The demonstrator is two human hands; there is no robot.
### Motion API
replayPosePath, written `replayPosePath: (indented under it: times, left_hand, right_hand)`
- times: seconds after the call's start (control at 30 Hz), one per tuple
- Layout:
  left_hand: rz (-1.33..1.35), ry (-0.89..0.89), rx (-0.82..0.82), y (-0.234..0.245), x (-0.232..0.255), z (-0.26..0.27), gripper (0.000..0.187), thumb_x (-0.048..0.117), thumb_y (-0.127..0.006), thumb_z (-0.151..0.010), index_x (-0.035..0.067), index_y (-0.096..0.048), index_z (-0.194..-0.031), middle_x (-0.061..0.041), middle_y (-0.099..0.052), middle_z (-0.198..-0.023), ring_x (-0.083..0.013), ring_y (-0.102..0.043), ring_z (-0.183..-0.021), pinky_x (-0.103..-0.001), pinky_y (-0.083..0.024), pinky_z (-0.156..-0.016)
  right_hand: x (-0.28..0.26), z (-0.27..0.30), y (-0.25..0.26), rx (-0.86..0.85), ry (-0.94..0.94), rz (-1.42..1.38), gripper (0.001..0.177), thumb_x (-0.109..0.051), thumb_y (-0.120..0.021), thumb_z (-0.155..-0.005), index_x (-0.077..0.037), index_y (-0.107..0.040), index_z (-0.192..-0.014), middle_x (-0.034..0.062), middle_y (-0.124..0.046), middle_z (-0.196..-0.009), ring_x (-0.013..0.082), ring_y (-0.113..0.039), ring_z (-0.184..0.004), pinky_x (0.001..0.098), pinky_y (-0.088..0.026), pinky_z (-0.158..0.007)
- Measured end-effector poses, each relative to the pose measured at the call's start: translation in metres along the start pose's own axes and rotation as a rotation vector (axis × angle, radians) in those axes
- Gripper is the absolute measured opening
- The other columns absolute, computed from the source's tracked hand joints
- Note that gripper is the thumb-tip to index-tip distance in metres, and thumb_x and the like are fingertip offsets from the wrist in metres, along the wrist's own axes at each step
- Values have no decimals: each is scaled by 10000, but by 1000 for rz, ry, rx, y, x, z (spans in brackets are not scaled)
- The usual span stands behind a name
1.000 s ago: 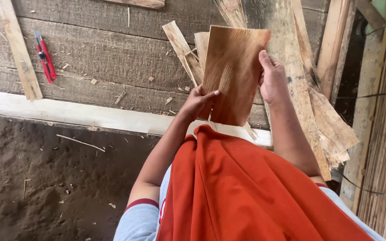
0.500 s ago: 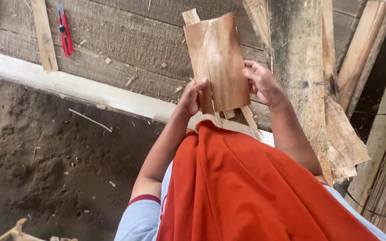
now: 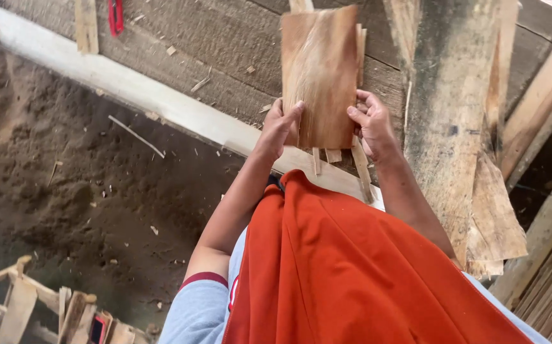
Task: The person uses a red utility knife to cut thin wooden strips and planks on a wooden workbench. They repeatedly position the wood, slice along the grain, and separate the pieces. The cut pieces are placed aside on the bench.
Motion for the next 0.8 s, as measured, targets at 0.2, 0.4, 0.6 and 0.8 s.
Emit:
replayPosePath:
  times: [0.2, 0.4, 0.6, 0.8]
  left_hand:
    - [303, 161, 18, 54, -12, 17, 443, 242, -810, -894, 162, -534, -1231, -60, -677, -1026, -277, -759, -926, -431, -649, -793]
    - [447, -3, 118, 113, 9, 2, 336, 289, -747, -967, 140, -627, -1244, -104, -743, -1115, -280, -761, -961, -494, -619, -839]
    - [245, -82, 186, 234, 125, 9, 242, 258, -770, -943, 81, -717, -1099, -94, -770, -952, -200, -771, -810, -386, -640, -736]
    - [155, -207, 166, 374, 160, -52, 313, 196, -780, -947, 36, -691, -1200, -170, -763, -1033, -240, -759, -912, -433, -634, -788]
  right_hand:
    - [9, 0, -43, 20, -15, -296, 340, -12, -663, -986, -158, -493, -1242, 67, -641, -1135, 240, -711, -982, 413, -659, -823]
    - [20, 8, -148, -62, -75, -200, 373, 9, -679, -956, -161, -467, -1212, 78, -637, -1134, 258, -721, -979, 399, -645, -827]
    - [28, -63, -192, 60, -1, -453, 141, -296, -688, -1004, -293, -585, -1101, 46, -715, -1093, 245, -760, -972, 411, -686, -830]
    - [19, -98, -283, 25, 12, 9, 311, -101, -680, -988, -155, -586, -1279, 51, -710, -999, 229, -774, -847, 334, -684, -714]
Point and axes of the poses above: each hand's wrist, its own z-axis away from the middle knuckle, its own y-axis out of the back of the hand, x = y × z, the point moved 9 cm from there along -z, towards the middle knuckle
